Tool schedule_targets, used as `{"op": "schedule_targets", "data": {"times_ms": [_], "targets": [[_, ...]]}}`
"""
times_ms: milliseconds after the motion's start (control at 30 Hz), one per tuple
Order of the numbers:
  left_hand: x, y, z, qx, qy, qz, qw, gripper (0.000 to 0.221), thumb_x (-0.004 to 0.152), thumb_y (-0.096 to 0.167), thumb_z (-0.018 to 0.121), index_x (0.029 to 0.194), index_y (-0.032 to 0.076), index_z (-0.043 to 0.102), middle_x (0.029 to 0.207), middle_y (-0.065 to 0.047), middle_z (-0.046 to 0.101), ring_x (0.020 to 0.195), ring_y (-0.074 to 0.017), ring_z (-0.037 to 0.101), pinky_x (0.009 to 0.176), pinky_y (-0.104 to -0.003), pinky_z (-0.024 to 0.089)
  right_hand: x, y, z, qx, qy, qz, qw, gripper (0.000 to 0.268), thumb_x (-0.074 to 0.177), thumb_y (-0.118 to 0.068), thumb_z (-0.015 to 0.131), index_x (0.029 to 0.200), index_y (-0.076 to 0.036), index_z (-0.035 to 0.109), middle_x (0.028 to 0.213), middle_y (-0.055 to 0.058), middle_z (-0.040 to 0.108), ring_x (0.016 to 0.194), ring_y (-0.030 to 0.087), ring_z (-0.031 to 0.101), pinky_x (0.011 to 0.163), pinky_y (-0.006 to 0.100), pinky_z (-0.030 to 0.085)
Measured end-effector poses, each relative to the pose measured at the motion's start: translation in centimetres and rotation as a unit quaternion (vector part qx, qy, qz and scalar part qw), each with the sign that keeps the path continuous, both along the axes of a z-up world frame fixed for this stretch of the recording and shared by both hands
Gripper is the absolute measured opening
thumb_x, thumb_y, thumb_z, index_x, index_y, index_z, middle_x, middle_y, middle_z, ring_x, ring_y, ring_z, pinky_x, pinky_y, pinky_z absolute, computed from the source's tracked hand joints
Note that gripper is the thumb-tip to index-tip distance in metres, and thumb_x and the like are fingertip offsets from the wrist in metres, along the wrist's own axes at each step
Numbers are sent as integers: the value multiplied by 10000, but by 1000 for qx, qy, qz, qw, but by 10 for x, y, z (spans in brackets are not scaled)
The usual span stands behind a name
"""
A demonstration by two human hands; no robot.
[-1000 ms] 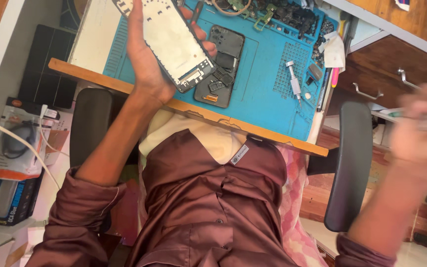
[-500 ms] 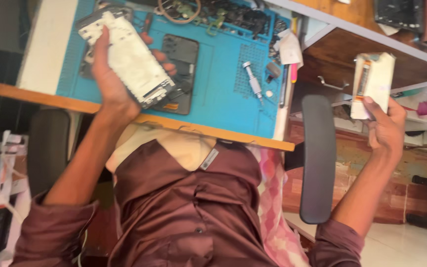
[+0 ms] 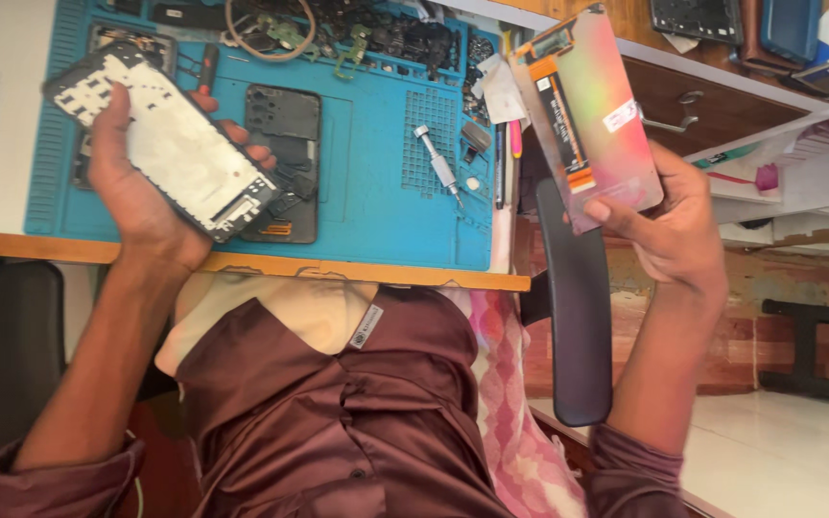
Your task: The person disassembles a mobile phone by removing internal components and the screen from the frame. They later handle currency notes at the repair bench.
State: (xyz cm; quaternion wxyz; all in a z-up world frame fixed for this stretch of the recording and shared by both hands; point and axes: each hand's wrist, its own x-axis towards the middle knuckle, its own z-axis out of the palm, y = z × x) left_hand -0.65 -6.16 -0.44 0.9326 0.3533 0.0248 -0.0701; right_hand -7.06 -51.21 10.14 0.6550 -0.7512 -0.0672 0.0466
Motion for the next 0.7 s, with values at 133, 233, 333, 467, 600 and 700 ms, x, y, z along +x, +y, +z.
{"op": "schedule_targets", "data": {"times_ms": [133, 233, 333, 467, 600, 700], "targets": [[0, -3, 1, -5, 0, 6, 1000, 597, 1051, 546, 471, 1250, -6, 578, 978, -200, 643, 930, -363, 676, 931, -564, 590, -4, 13, -3, 20, -31, 30, 999, 616, 874, -64, 865, 1390, 91, 566, 1181, 107, 681, 1012, 148, 673, 912, 339, 593], [1, -1, 1, 6, 1, 8, 1000, 579, 1038, 534, 480, 1236, -2, 573, 975, -191, 647, 929, -364, 686, 919, -562, 594, -14, 26, 9, 32, -9, 57, 998, 671, 872, -117, 842, 1439, 66, 534, 1201, 121, 693, 964, 185, 711, 777, 371, 643], [1, -2, 2, -2, 3, 7, 1000, 560, 1047, 511, 491, 1234, -11, 575, 972, -197, 648, 915, -359, 682, 914, -554, 594, -15, 46, 16, 18, 27, 50, 998, 602, 940, -111, 774, 1443, 47, 483, 1107, 153, 709, 890, 225, 757, 763, 395, 674], [1, -2, 6, -5, -1, 0, 1000, 548, 1063, 489, 476, 1228, -23, 580, 970, -209, 654, 907, -364, 685, 898, -547, 595, -14, 64, 14, 30, 48, 36, 998, 523, 991, -86, 700, 1447, 29, 471, 1058, 178, 731, 876, 229, 753, 707, 371, 646], [-2, -8, 13, 18, -17, -28, 999, 528, 1076, 470, 460, 1224, -21, 586, 1024, -220, 653, 934, -368, 701, 886, -562, 611, -7, 67, 3, 127, 67, 11, 990, 463, 1004, -69, 691, 1407, 31, 486, 1154, 163, 714, 889, 231, 740, 682, 336, 608], [-9, -10, 23, -20, 0, -124, 992, 544, 1046, 483, 428, 1181, -19, 586, 1099, -231, 688, 830, -381, 721, 736, -524, 606, 0, 77, -6, 201, 102, -13, 974, 537, 981, -90, 724, 1458, -25, 486, 1173, 120, 696, 857, 221, 723, 663, 302, 586]]}}
